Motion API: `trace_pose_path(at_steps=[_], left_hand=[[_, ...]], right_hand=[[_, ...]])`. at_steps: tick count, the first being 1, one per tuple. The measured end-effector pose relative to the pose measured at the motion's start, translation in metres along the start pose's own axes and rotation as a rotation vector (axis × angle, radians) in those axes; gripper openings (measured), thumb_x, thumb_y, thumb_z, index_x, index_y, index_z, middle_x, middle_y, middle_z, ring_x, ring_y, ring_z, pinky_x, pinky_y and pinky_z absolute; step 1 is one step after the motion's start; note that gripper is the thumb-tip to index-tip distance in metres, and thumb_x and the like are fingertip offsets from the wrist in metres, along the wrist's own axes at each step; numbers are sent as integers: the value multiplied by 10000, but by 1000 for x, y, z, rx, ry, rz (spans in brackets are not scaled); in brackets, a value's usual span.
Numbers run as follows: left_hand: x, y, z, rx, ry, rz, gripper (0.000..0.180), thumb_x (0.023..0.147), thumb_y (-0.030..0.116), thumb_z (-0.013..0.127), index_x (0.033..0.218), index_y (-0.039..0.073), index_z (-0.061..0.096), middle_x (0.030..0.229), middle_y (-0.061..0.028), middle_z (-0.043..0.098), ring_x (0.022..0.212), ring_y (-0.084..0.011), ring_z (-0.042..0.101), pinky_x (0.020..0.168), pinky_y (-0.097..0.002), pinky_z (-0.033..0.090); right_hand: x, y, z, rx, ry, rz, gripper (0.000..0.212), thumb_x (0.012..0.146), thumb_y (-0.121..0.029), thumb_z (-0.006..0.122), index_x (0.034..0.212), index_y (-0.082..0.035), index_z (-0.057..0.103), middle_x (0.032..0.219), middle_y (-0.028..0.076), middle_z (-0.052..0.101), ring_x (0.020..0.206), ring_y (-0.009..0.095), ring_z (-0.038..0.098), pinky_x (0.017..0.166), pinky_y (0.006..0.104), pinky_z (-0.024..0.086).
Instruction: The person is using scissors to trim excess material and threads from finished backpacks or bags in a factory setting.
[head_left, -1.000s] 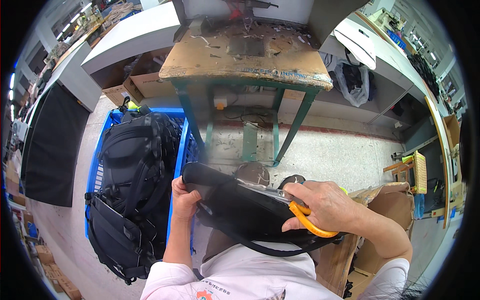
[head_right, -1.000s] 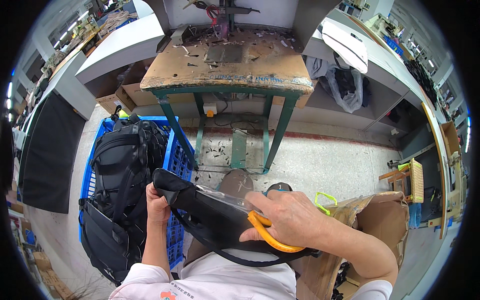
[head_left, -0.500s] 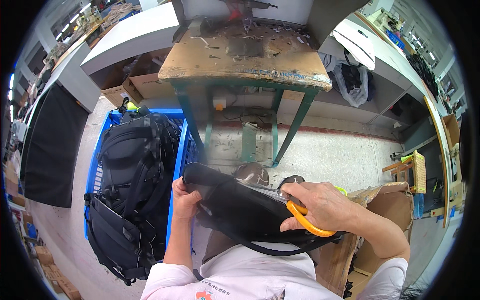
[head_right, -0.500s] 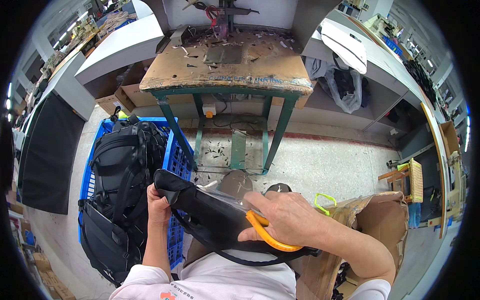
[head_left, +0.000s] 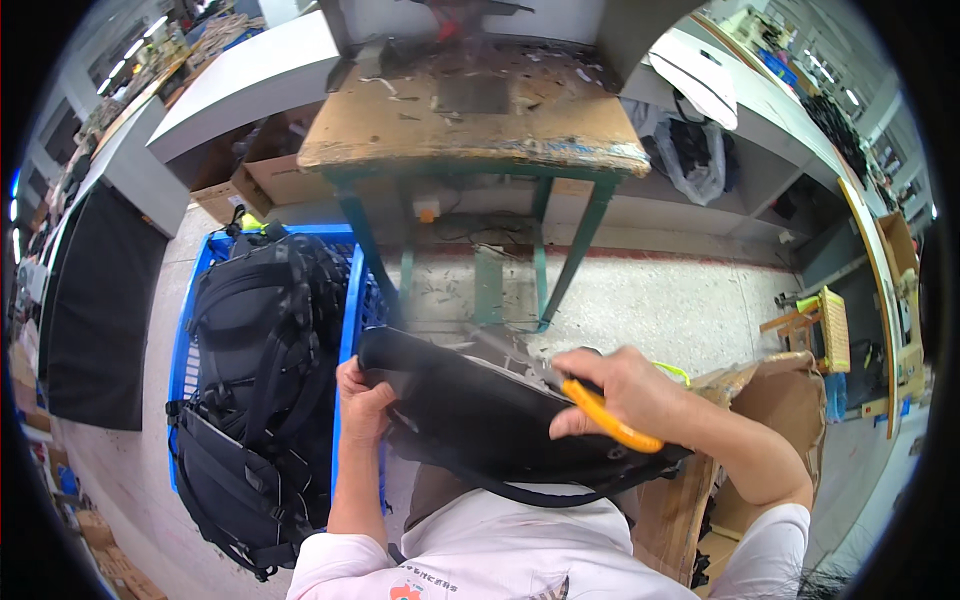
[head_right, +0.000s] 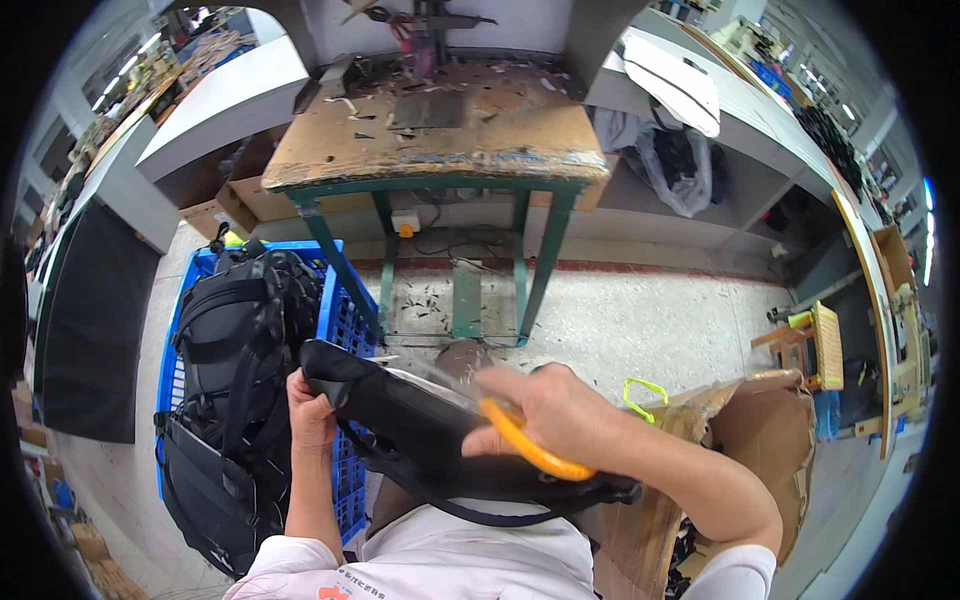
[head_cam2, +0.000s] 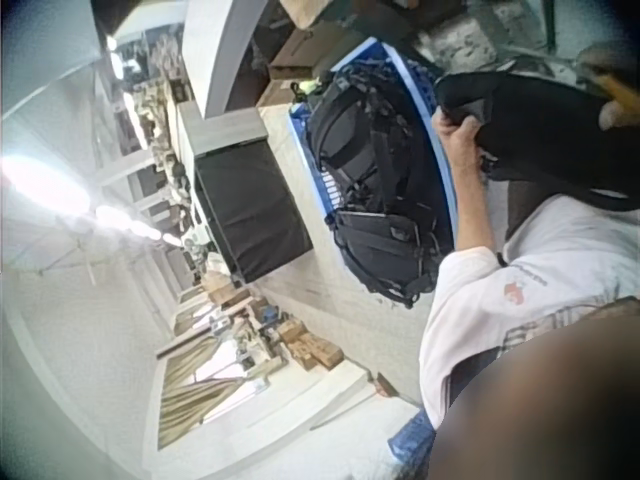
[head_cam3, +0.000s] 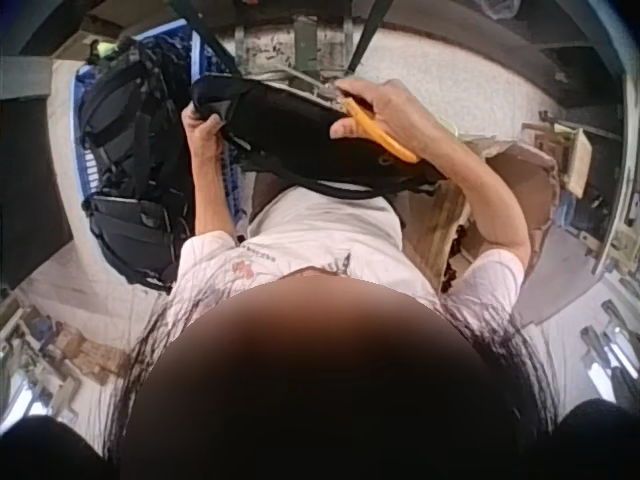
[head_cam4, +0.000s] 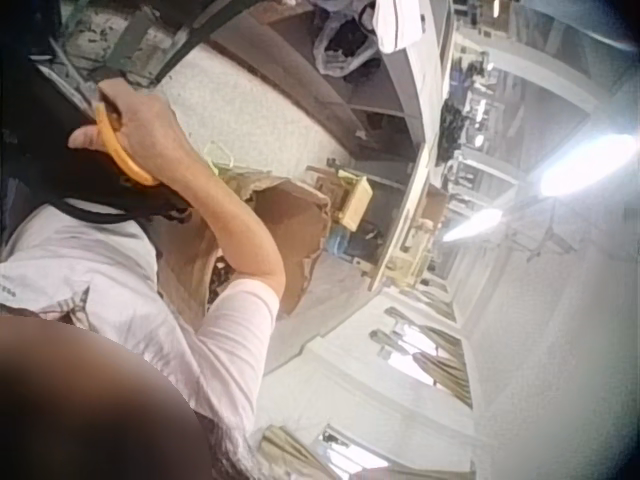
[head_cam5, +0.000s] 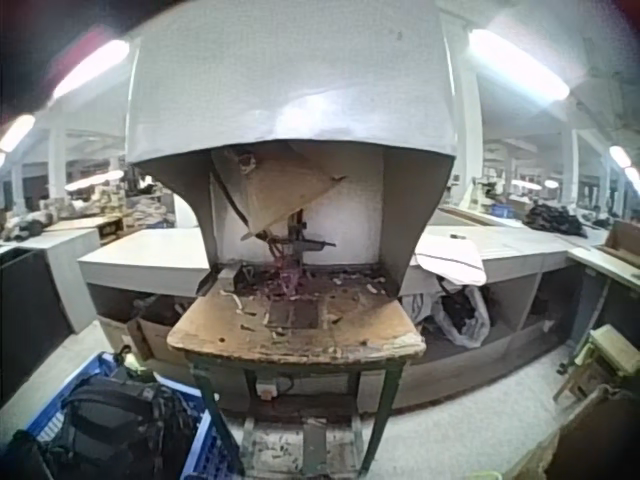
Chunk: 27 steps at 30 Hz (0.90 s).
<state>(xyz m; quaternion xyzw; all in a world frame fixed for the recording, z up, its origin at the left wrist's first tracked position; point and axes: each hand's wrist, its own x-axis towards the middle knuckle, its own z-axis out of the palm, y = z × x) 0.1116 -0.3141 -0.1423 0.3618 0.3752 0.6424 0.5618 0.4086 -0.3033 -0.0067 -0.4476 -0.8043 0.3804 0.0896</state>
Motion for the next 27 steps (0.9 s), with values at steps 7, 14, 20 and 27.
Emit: trace_pose_path(at_steps=[7, 14, 20, 27], left_hand=[[19, -15, -33, 45, 152, -49, 335, 627, -60, 632, 949, 31, 618, 867, -13, 633, 767, -119, 616, 733, -253, 498], [38, -21, -47, 4, 160, -48, 346, 681, -24, 748, 1002, 51, 640, 940, -16, 665, 835, -141, 632, 826, -273, 486], [53, -3, -56, -15, 320, -88, 328, 711, -24, 721, 1025, 41, 648, 954, -48, 682, 844, -171, 650, 818, -289, 506], [105, 101, -54, 165, 374, -34, 254, 769, 22, 667, 1022, 22, 640, 928, -69, 680, 812, -187, 658, 785, -303, 525]], right_hand=[[-40, 59, -32, 814, 64, 237, 572, 740, -268, 791, 1210, -90, 518, 768, -11, 576, 719, 93, 530, 666, 240, 423], [-75, 88, 4, 1057, 398, 145, 696, 616, -194, 877, 1213, -94, 534, 809, -3, 591, 759, 101, 546, 703, 229, 438], [-46, 85, 29, 1064, 600, 224, 634, 646, 18, 782, 1225, -76, 542, 823, -25, 572, 758, 63, 536, 677, 200, 433], [55, 44, 0, 1140, 771, 82, 540, 694, 119, 685, 1189, -48, 549, 745, -40, 533, 622, 40, 504, 544, 179, 404]])
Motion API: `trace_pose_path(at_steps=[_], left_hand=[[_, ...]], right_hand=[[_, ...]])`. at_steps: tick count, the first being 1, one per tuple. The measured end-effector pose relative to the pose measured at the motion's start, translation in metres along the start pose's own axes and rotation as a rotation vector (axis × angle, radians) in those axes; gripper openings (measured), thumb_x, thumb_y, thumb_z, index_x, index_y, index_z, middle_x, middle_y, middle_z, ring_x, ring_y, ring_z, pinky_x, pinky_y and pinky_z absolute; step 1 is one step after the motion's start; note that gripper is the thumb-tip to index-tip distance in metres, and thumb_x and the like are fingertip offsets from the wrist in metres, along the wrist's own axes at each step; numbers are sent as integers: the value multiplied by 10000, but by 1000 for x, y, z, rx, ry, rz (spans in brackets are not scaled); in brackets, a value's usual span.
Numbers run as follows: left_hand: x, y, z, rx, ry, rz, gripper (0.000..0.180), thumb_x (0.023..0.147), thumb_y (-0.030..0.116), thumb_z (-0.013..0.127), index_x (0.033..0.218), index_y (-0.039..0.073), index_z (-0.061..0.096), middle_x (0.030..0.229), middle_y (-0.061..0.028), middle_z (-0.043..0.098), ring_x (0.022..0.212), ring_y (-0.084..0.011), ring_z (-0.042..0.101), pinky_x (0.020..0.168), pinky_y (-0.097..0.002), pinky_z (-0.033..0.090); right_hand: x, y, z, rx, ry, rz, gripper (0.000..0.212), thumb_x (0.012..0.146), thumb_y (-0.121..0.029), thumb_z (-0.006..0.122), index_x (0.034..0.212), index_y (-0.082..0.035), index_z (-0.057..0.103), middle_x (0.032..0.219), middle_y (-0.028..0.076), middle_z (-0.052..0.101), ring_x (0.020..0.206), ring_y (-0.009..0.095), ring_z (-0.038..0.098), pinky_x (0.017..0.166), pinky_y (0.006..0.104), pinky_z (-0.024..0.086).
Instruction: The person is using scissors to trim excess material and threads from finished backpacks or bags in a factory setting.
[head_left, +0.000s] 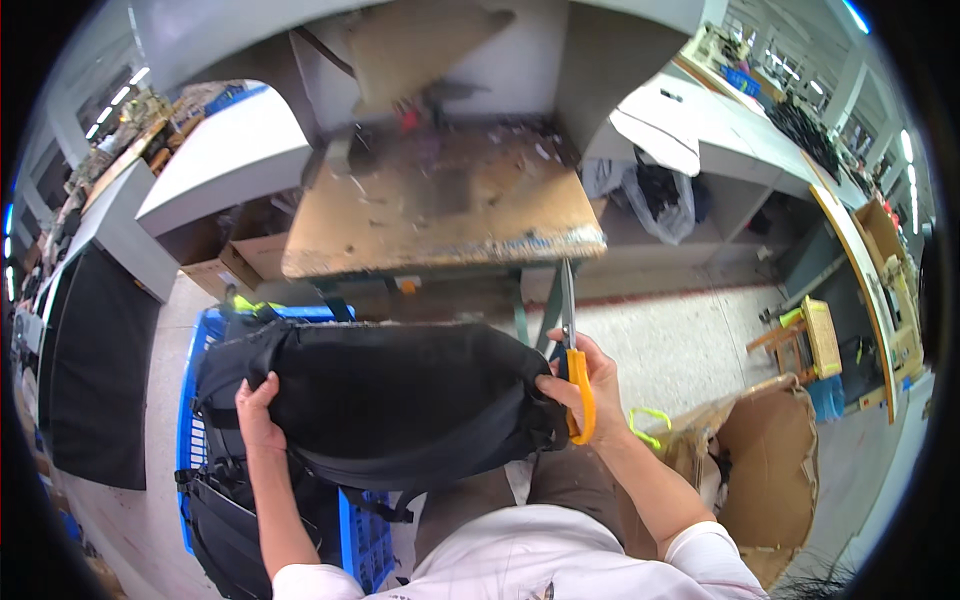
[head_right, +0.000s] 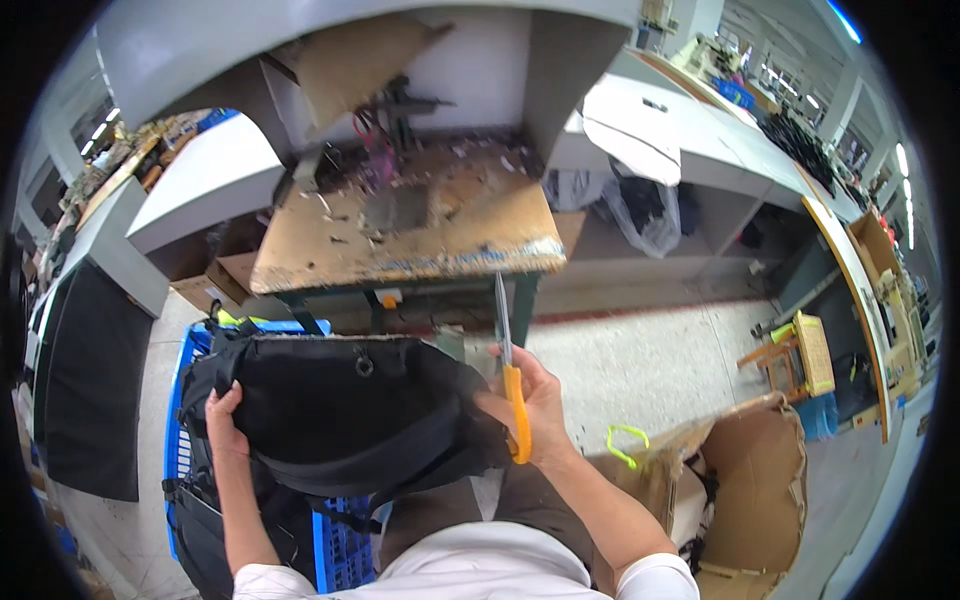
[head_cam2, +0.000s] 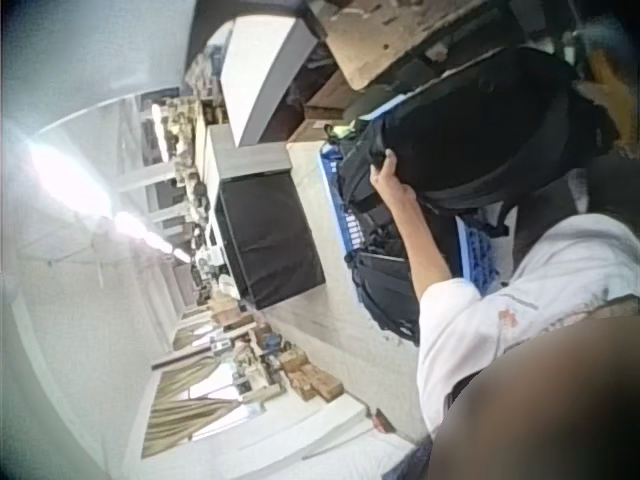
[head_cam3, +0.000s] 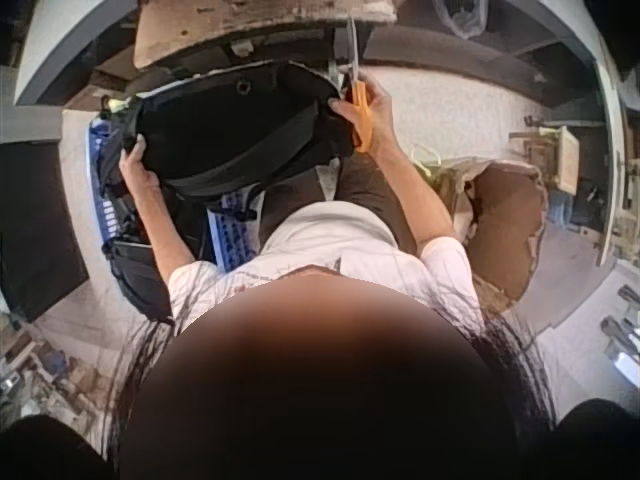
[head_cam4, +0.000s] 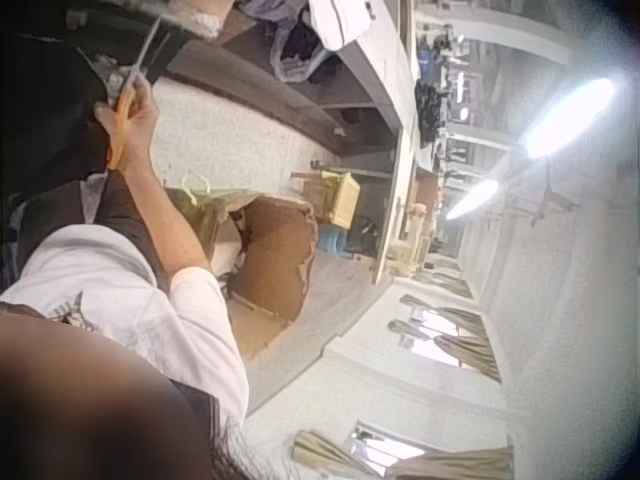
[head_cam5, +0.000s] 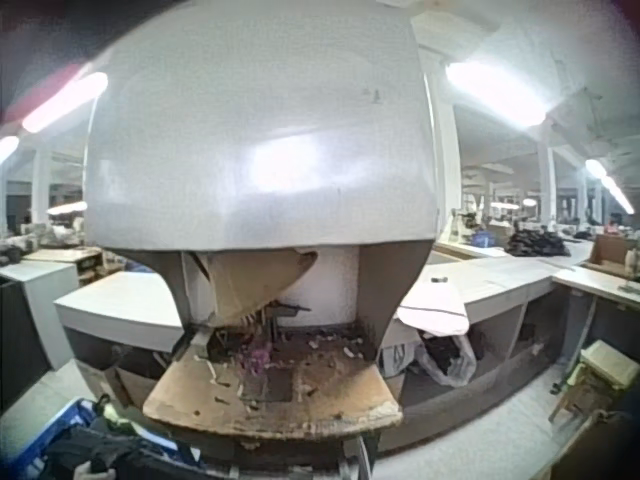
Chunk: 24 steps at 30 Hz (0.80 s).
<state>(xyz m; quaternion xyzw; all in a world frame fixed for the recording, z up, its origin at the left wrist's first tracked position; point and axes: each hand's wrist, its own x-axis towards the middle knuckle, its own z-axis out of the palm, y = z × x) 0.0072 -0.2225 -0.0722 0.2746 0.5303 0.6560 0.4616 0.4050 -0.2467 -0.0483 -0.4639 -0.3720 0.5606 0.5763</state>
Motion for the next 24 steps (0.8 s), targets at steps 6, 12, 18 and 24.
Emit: trace_pose_path(at_steps=[6, 12, 18, 24], left_hand=[[75, 116, 22, 157, -74, 121, 255, 783, 26, 616, 1031, -30, 606, 915, -116, 669, 748, -213, 662, 719, -330, 559], [133, 160, 34, 287, -76, 209, 168, 762, -7, 621, 929, -26, 620, 804, -98, 665, 663, -179, 649, 664, -300, 556], [162, 171, 50, 401, -64, 235, 200, 740, 24, 633, 932, -31, 642, 828, -95, 665, 742, -172, 632, 749, -273, 493], [186, 178, 68, 458, -103, 264, 204, 744, 27, 640, 939, -34, 643, 835, -93, 668, 729, -162, 628, 732, -274, 494]], right_hand=[[80, -22, 77, 221, 36, 26, 446, 738, 135, 649, 1132, -44, 539, 759, 3, 544, 663, 97, 566, 598, 237, 488], [130, -4, 111, 441, 50, 133, 460, 741, 123, 654, 1137, -41, 488, 766, 94, 603, 631, 167, 612, 577, 273, 502], [148, 7, 121, 514, 87, 131, 418, 754, 128, 617, 1101, -68, 488, 826, 107, 592, 698, 223, 625, 627, 334, 533], [151, -2, 130, 596, 121, 137, 458, 728, 144, 619, 1126, -22, 462, 808, 110, 577, 682, 213, 621, 637, 308, 530]])
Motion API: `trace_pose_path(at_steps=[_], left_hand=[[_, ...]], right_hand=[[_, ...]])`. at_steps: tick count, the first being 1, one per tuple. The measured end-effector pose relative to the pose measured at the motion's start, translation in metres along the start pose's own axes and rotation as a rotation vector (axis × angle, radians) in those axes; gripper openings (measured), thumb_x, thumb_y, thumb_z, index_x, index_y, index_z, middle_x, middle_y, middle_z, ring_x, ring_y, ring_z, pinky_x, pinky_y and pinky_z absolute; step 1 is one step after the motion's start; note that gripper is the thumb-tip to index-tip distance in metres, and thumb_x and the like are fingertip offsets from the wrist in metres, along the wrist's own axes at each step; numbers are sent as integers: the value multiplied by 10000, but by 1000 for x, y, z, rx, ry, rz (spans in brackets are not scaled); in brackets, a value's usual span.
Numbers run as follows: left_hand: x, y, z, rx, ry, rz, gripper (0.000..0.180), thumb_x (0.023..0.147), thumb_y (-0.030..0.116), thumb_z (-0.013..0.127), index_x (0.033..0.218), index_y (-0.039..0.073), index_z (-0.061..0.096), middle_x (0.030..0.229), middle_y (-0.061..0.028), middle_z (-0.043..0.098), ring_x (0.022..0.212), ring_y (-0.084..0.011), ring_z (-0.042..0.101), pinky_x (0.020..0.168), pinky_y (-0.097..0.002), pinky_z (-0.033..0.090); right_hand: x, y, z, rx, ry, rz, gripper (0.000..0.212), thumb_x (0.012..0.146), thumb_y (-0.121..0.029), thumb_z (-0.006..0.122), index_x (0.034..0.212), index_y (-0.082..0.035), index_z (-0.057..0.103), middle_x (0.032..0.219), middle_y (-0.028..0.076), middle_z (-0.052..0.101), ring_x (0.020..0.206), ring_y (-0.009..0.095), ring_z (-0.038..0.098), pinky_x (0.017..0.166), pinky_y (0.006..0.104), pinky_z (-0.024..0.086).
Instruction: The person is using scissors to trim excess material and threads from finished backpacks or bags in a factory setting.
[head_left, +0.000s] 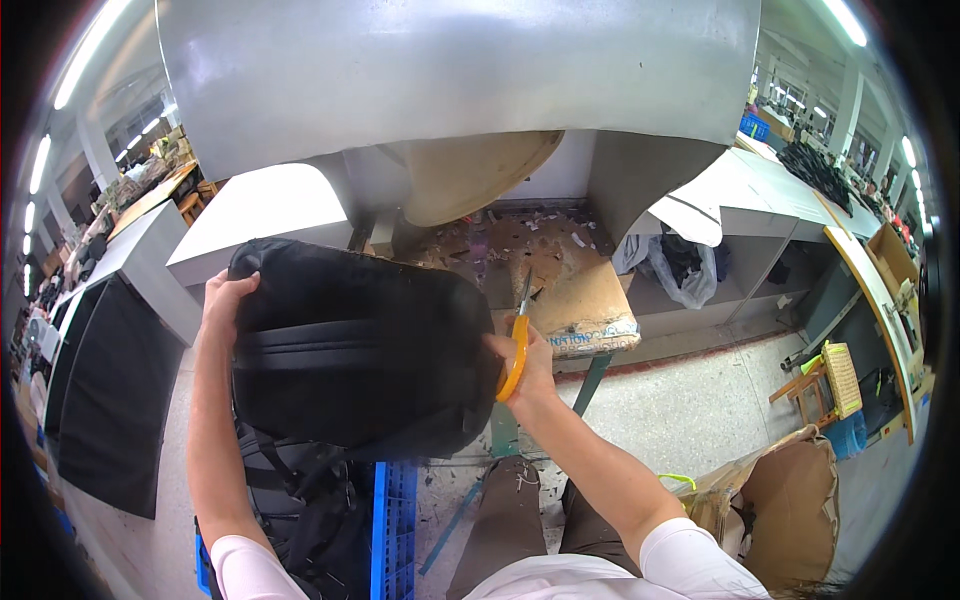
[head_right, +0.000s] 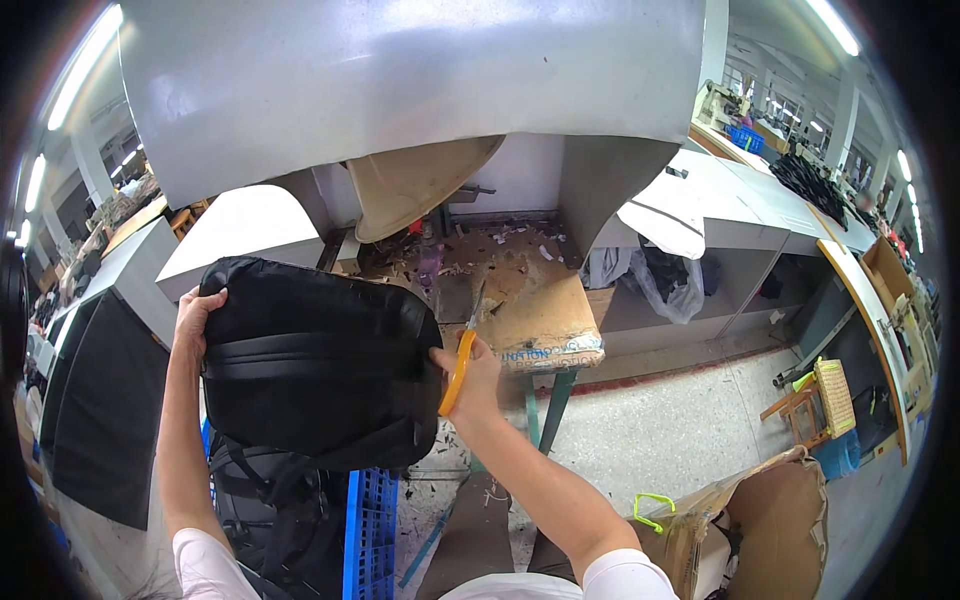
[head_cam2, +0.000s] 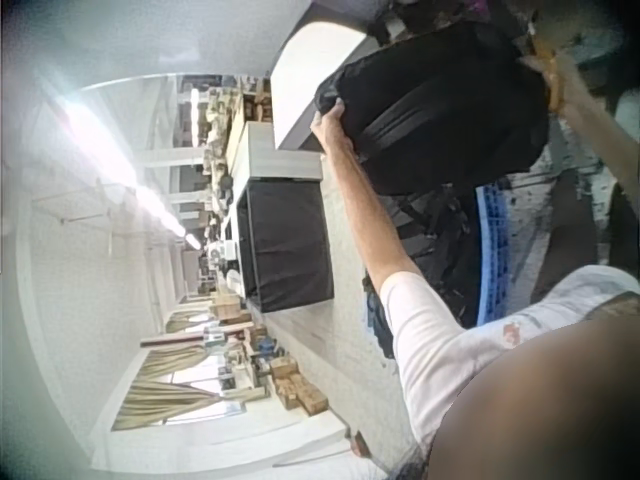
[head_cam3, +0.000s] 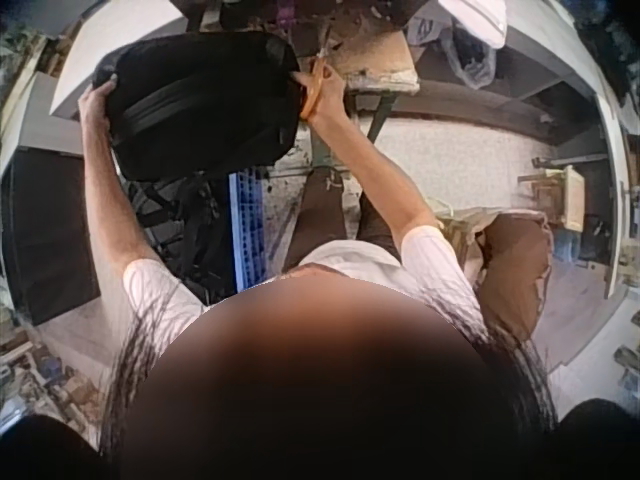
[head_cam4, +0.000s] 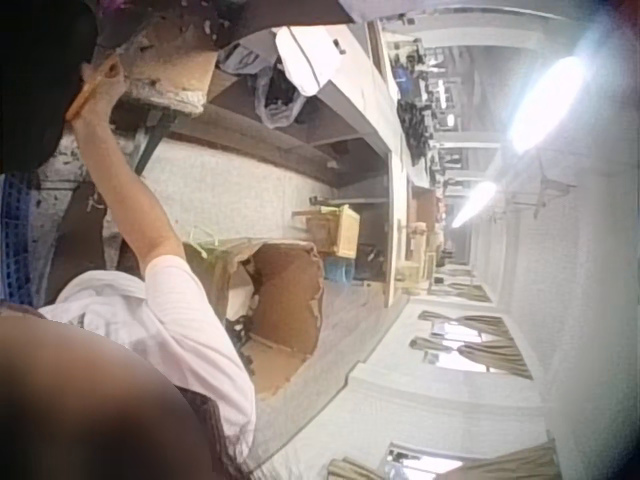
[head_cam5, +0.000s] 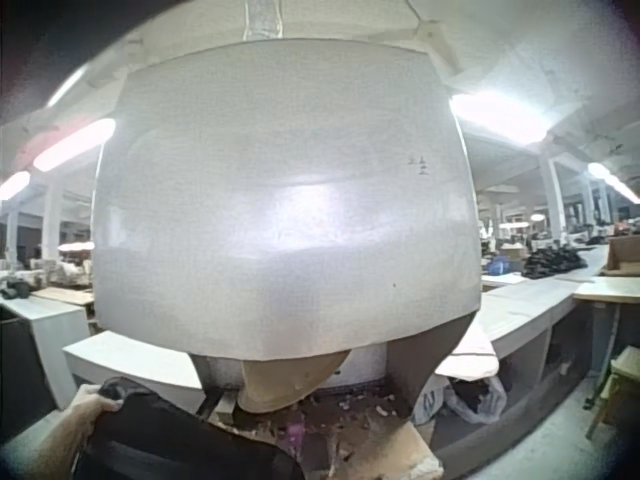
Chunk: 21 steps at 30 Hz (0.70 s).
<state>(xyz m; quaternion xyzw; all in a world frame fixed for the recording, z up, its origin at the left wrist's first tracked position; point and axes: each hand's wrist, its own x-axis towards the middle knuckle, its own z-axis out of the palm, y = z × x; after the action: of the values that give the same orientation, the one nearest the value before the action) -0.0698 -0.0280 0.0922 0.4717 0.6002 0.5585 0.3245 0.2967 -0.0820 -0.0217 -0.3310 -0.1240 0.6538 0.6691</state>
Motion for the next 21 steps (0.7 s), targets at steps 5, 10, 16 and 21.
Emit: trace_pose_path(at_steps=[5, 10, 16, 21], left_hand=[[23, -1, 2, 15, -23, 31, 191, 744, 12, 641, 931, -31, 647, 823, -88, 670, 699, -155, 630, 700, -270, 505], [44, -5, 9, 3, -27, 27, 204, 736, 9, 662, 935, -35, 645, 822, -97, 674, 694, -163, 641, 698, -276, 521], [54, -7, 23, -10, -71, 43, 224, 729, 6, 687, 944, -30, 639, 813, -103, 680, 676, -166, 651, 664, -277, 538], [51, -4, 40, -39, -143, 39, 208, 737, 7, 685, 938, -17, 639, 801, -102, 679, 664, -164, 650, 644, -271, 541]], right_hand=[[3, 6, 8, 56, 8, 1, 433, 715, 144, 623, 1084, -29, 475, 804, 100, 574, 658, 212, 615, 618, 311, 533], [11, 11, 8, 45, 21, -58, 404, 712, 143, 626, 1052, -35, 500, 793, 69, 568, 621, 175, 597, 573, 275, 510], [6, 19, 0, -8, 72, -114, 396, 737, 119, 619, 1088, -29, 513, 755, 35, 552, 553, 115, 535, 485, 230, 421], [-7, 14, -15, -84, 85, -69, 441, 769, 116, 593, 1157, -49, 465, 940, 120, 570, 849, 230, 609, 759, 360, 533]])
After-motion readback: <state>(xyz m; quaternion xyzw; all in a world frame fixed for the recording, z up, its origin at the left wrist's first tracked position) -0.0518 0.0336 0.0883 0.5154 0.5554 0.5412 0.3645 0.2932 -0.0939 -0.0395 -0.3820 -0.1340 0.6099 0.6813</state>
